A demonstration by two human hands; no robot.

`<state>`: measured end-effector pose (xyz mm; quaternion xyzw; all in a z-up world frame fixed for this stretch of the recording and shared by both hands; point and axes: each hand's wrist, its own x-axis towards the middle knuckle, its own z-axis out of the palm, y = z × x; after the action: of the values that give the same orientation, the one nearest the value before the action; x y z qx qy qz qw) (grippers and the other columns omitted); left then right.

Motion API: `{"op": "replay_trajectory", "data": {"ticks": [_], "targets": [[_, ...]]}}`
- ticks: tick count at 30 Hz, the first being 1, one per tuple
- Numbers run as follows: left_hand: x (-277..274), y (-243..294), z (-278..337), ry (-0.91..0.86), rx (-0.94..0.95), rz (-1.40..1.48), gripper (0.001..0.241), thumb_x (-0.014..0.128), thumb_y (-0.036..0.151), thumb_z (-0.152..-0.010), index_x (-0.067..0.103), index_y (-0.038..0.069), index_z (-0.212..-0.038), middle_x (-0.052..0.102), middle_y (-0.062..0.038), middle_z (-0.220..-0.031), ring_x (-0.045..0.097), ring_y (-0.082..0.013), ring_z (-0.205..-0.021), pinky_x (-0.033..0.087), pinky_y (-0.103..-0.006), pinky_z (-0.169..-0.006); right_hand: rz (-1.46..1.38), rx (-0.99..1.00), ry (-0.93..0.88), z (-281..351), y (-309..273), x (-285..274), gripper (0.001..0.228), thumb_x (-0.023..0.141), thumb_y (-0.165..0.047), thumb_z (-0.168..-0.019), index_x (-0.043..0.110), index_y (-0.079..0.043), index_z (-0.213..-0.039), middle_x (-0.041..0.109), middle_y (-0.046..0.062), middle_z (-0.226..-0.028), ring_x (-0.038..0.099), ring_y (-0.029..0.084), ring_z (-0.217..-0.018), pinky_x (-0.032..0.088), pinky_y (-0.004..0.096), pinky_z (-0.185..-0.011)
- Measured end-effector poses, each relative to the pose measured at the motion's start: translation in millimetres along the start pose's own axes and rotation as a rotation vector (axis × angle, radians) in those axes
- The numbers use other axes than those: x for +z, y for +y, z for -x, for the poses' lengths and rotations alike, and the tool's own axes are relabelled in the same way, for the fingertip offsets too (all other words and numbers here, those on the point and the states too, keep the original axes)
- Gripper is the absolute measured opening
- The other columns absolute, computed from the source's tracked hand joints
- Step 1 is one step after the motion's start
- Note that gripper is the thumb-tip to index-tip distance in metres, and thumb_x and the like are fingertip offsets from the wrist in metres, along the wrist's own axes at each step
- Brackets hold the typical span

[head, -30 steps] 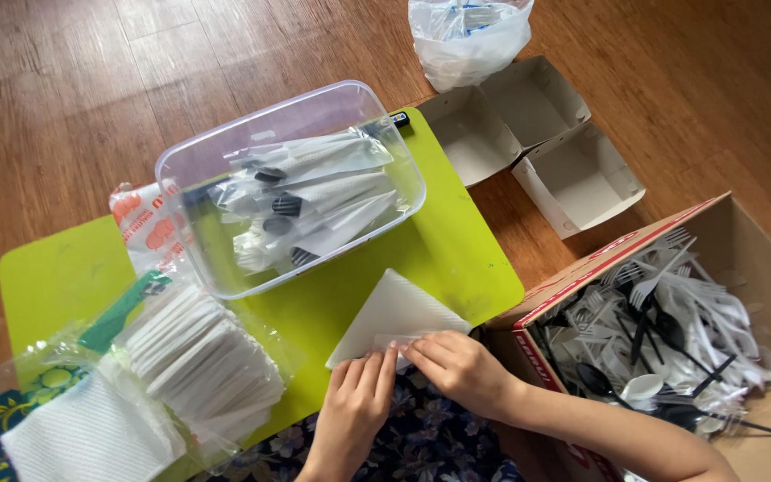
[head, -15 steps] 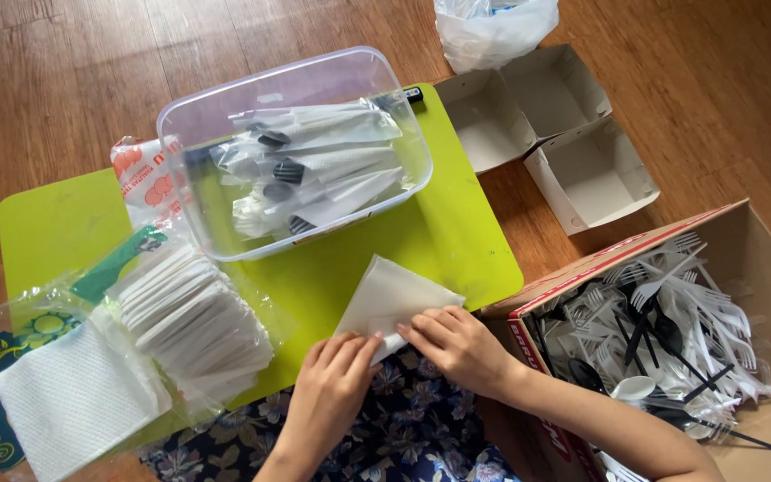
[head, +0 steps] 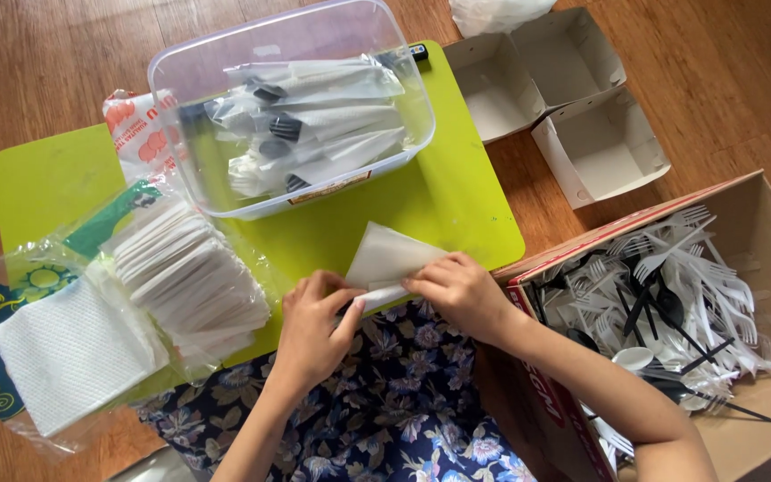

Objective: Wrap plastic spoons and forks in paper napkins and place them in a container.

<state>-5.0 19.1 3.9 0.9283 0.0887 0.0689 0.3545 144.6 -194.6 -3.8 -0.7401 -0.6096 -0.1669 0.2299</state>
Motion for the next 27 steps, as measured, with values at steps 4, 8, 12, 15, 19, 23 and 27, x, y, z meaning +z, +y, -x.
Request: {"op": "replay_trajectory", "data": {"ticks": [4,8,12,15,19,23,27], "targets": [[2.3,-5.8,-8.1,0.026,-0.069,0.04,0.024,0.061,0.036,-0.097,0.078,0.019,-0.1,0.063,-0.005,-0.107,0.063,-0.0337,-0.102,0.046,-0.0476,-0.087,-0.222,0.17,-0.079,-6.8,7.3,-4.0,0.013,0.064,-0.021,-0.099,0.073,-0.013,-0.095,0.071,0.003,-0.096,0.069,0.026,-0.088,0.055,0.04,-0.075],[9.3,-4.4,-10.3,0.083,-0.137,0.077,0.022,0.06,0.037,-0.099,0.072,0.022,-0.111,0.061,-0.005,-0.109,0.063,-0.0331,-0.103,0.046,-0.0471,-0.087,-0.274,0.243,-0.069,3.0,15.3,8.9,0.008,0.071,-0.017,-0.094,0.077,-0.013,-0.095,0.069,0.003,-0.097,0.068,0.025,-0.09,0.055,0.039,-0.077],[12.7,-2.6,-7.5,0.187,0.105,0.177,0.024,0.061,0.005,-0.096,0.074,0.023,-0.104,0.066,0.002,-0.108,0.063,-0.0246,-0.107,0.046,-0.0369,-0.09,-0.253,0.251,-0.106,2.1,16.6,9.7,0.009,0.072,-0.019,-0.094,0.079,-0.015,-0.098,0.067,0.001,-0.093,0.066,0.019,-0.087,0.055,0.035,-0.076],[11.3,-9.3,-2.7,0.171,0.323,0.05,0.027,0.061,0.001,-0.097,0.067,0.013,-0.121,0.067,-0.005,-0.115,0.059,-0.0285,-0.107,0.051,-0.0397,-0.09,-0.319,0.215,-0.166,0.9,21.1,3.5,0.017,0.072,-0.014,-0.094,0.076,-0.012,-0.11,0.065,0.005,-0.095,0.063,0.023,-0.088,0.053,0.037,-0.075],[-0.5,-10.1,-2.4,0.111,0.472,-0.021,0.045,0.075,0.023,-0.094,0.06,0.005,-0.132,0.067,-0.011,-0.125,0.059,-0.0317,-0.111,0.055,-0.0439,-0.097,-0.361,0.189,-0.207,3.6,25.3,3.4,0.032,0.073,-0.008,-0.093,0.071,-0.011,-0.126,0.063,0.009,-0.098,0.06,0.027,-0.09,0.051,0.04,-0.075],[-7.0,-12.0,-0.7,0.108,0.457,0.04,0.034,0.067,0.003,-0.097,0.061,0.001,-0.13,0.067,-0.013,-0.131,0.061,-0.0321,-0.117,0.056,-0.0445,-0.1,-0.31,0.151,-0.151,0.2,21.0,0.2,0.035,0.073,-0.007,-0.095,0.069,-0.015,-0.129,0.064,0.007,-0.1,0.06,0.026,-0.089,0.05,0.04,-0.075],[-8.2,-10.3,-1.7,0.125,0.423,0.048,0.032,0.067,0.003,-0.097,0.064,0.001,-0.129,0.069,-0.013,-0.129,0.063,-0.0309,-0.116,0.057,-0.0435,-0.097,-0.212,0.002,-0.062,-8.2,16.1,-7.4,0.021,0.067,-0.012,-0.1,0.071,-0.008,-0.12,0.069,0.008,-0.107,0.064,0.024,-0.092,0.05,0.037,-0.078]]}}
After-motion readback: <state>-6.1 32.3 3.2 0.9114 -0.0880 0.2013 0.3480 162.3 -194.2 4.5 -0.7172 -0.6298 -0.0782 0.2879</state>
